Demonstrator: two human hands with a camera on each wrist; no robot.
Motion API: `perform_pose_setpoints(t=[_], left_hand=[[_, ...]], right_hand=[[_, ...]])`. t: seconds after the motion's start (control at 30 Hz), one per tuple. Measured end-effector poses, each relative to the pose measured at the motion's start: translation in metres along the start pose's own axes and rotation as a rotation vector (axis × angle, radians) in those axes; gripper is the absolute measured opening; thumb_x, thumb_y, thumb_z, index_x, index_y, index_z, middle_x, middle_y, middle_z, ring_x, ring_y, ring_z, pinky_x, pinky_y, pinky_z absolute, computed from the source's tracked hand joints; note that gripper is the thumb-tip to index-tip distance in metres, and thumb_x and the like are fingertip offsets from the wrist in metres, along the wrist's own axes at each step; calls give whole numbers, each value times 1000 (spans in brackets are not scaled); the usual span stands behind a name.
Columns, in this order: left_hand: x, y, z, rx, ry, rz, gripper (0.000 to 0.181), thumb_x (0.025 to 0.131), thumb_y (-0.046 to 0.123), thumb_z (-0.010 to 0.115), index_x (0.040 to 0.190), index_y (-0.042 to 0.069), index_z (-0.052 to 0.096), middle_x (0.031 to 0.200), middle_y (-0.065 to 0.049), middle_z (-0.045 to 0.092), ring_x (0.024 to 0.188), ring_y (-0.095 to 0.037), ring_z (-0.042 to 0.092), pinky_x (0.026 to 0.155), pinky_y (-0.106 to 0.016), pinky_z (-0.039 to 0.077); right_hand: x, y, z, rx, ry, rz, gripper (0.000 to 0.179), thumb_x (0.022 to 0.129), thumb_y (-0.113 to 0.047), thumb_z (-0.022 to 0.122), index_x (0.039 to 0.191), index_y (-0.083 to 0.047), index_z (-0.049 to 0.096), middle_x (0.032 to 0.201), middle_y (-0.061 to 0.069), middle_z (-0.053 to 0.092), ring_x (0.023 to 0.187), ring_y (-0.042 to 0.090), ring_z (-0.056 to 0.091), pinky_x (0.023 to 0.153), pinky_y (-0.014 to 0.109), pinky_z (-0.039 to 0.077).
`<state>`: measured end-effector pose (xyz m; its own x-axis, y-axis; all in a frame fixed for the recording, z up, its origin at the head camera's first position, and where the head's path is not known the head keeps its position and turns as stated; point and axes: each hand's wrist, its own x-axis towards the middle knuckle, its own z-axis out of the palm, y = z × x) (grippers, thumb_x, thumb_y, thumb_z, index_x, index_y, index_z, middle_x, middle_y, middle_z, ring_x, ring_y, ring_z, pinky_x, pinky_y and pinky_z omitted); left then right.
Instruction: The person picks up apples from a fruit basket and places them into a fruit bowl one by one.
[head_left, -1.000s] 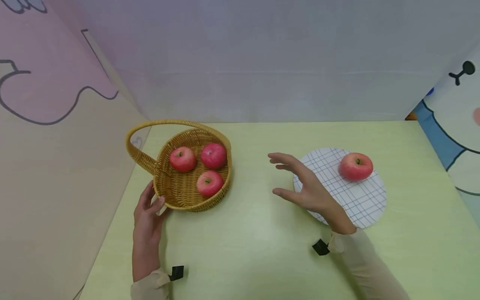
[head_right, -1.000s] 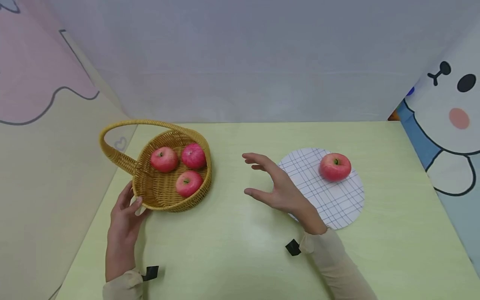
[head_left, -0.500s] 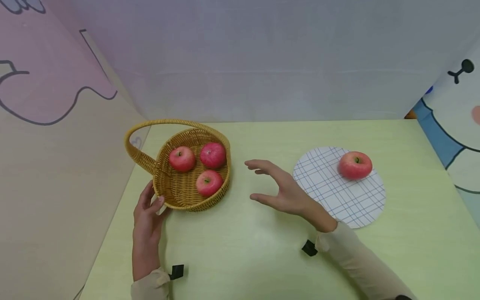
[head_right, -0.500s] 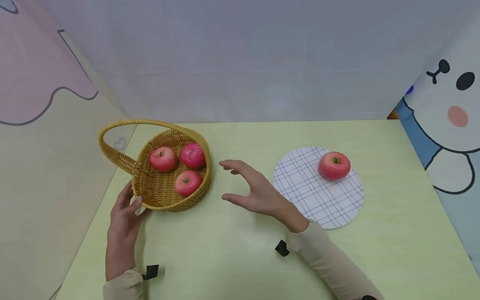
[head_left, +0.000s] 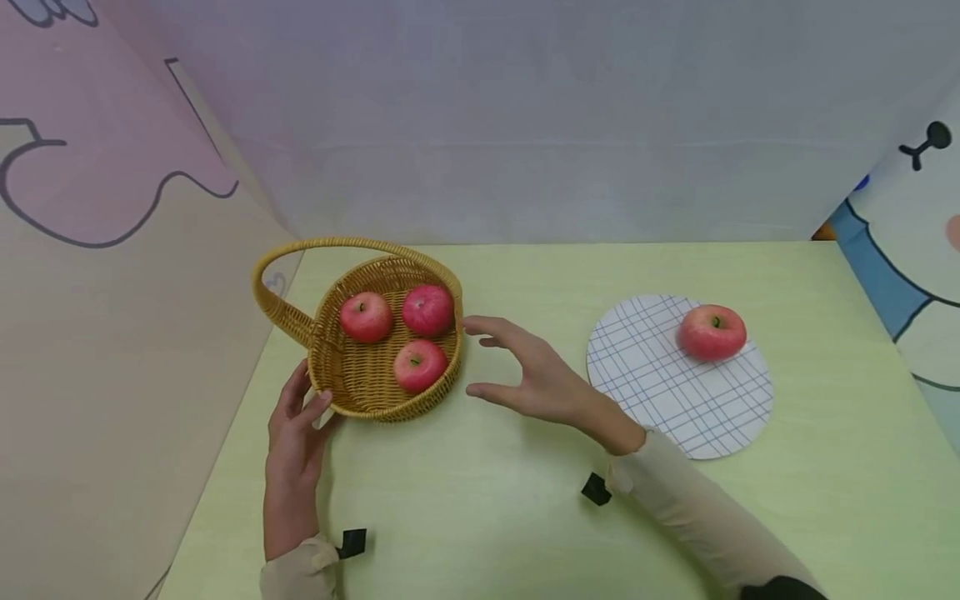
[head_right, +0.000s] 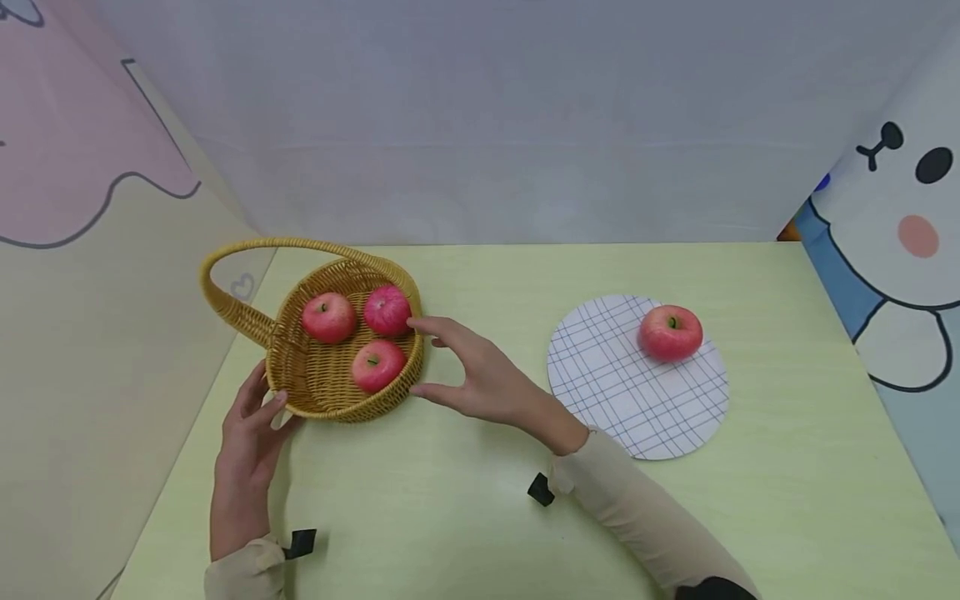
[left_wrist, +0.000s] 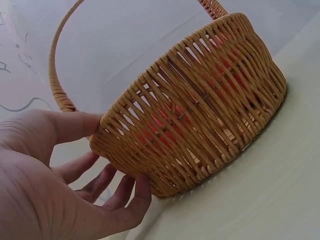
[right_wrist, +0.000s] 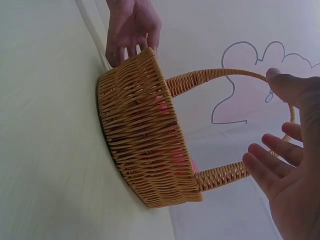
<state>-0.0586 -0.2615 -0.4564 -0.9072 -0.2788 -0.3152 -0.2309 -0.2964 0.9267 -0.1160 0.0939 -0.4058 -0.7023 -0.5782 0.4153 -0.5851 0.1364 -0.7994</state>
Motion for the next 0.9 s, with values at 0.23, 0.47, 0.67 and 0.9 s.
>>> perform_pose_setpoints(t=[0.23,0.47,0.67,0.9], left_hand=[[0,1,1,66,45,-17,64,104,8,62,159,33,43,157,6,40,140,-16,45,94,-31,54],[-2,5,2,75,33,-28,64,104,7,62,159,32,42,162,5,36,140,-18,46,85,-25,57],[-2,8,1,57,5,-36,63,104,10,62,160,30,42,164,4,35,140,-18,46,86,-27,58],[-2,10,0,61,3,-35,62,104,9,62,160,29,43,164,3,35,140,-22,48,86,-28,59]], right_hand=[[19,-1,14,37,-39,-2,79,88,-13,84,155,-4,44,157,13,50,143,29,52,115,43,48],[36,-3,27,21,-70,10,81,88,-15,85,155,0,41,155,19,50,138,31,57,114,48,47],[50,-5,37,18,-63,99,82,91,-19,83,158,-3,39,160,13,47,140,33,56,115,45,47],[70,-3,51,11,-69,268,85,91,-30,81,162,-16,36,163,5,45,145,29,52,118,46,44]])
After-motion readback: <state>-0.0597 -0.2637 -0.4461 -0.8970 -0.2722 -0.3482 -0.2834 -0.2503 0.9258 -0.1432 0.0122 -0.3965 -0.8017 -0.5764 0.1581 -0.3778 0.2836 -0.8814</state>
